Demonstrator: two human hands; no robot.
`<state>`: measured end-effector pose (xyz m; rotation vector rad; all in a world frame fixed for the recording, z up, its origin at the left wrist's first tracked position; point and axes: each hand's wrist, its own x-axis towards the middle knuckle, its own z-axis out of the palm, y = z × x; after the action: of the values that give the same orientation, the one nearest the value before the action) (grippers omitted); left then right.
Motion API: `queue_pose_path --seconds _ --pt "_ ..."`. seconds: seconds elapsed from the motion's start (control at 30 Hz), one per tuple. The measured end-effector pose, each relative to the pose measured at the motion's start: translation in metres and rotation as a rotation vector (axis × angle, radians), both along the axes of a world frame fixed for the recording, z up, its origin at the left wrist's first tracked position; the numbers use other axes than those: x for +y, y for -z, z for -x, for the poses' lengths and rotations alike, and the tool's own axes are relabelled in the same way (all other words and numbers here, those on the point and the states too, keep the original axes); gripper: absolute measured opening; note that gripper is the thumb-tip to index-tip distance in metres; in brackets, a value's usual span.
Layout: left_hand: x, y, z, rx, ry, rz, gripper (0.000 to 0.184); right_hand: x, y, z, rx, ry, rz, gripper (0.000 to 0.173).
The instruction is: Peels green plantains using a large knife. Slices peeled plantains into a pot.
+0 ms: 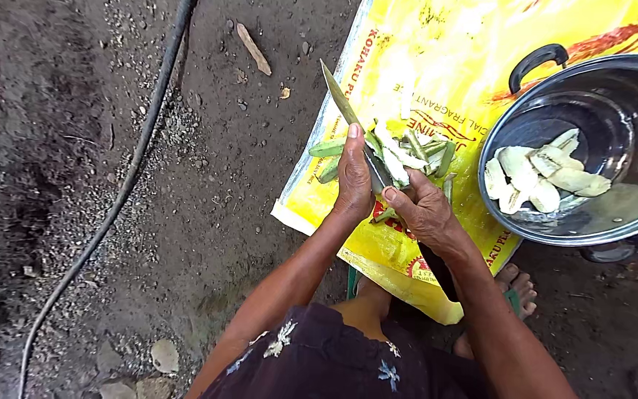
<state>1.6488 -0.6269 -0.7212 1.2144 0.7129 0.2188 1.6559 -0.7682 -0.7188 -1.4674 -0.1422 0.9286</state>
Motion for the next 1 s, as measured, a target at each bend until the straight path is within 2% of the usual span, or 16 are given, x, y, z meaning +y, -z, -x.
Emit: queue_pose_path --seconds 0.1,0.23,0.47,0.67,0.8,0.9,0.93,1.0 --pt "0.002 0.004 0.001 0.035 0.019 -0.012 0.065 -0.002 0.003 -0.002 0.09 -0.015 -0.067 0.034" --pt "0.002 0.002 0.0 0.11 0.032 -0.067 0.053 -0.005 0.011 -0.003 0.365 -0.016 -0.322 0.015" --pt "0.009 -0.003 0.0 0.13 0.085 0.03 0.048 -0.009 0.023 -0.001 0.621 -0.007 -0.552 0.028" --pt "0.009 -0.002 -0.001 0.18 0.098 0.062 0.052 -0.011 0.03 0.0 0.755 -0.01 -0.637 0.033" --pt "0.012 -0.001 -0.005 0.234 0.073 0.212 0.054 -0.012 0.021 -0.006 0.57 -0.013 -0.455 0.029" --pt "0.017 -0.001 -0.012 0.254 -0.053 0.319 0.046 -0.015 0.012 -0.013 0.355 0.025 -0.263 0.059" --pt "0.018 -0.001 -0.014 0.248 -0.089 0.332 0.044 -0.016 0.01 -0.014 0.279 0.032 -0.215 0.065" --pt "0.02 -0.003 -0.016 0.244 -0.147 0.345 0.043 -0.014 0.007 -0.011 0.124 0.043 -0.129 0.066"
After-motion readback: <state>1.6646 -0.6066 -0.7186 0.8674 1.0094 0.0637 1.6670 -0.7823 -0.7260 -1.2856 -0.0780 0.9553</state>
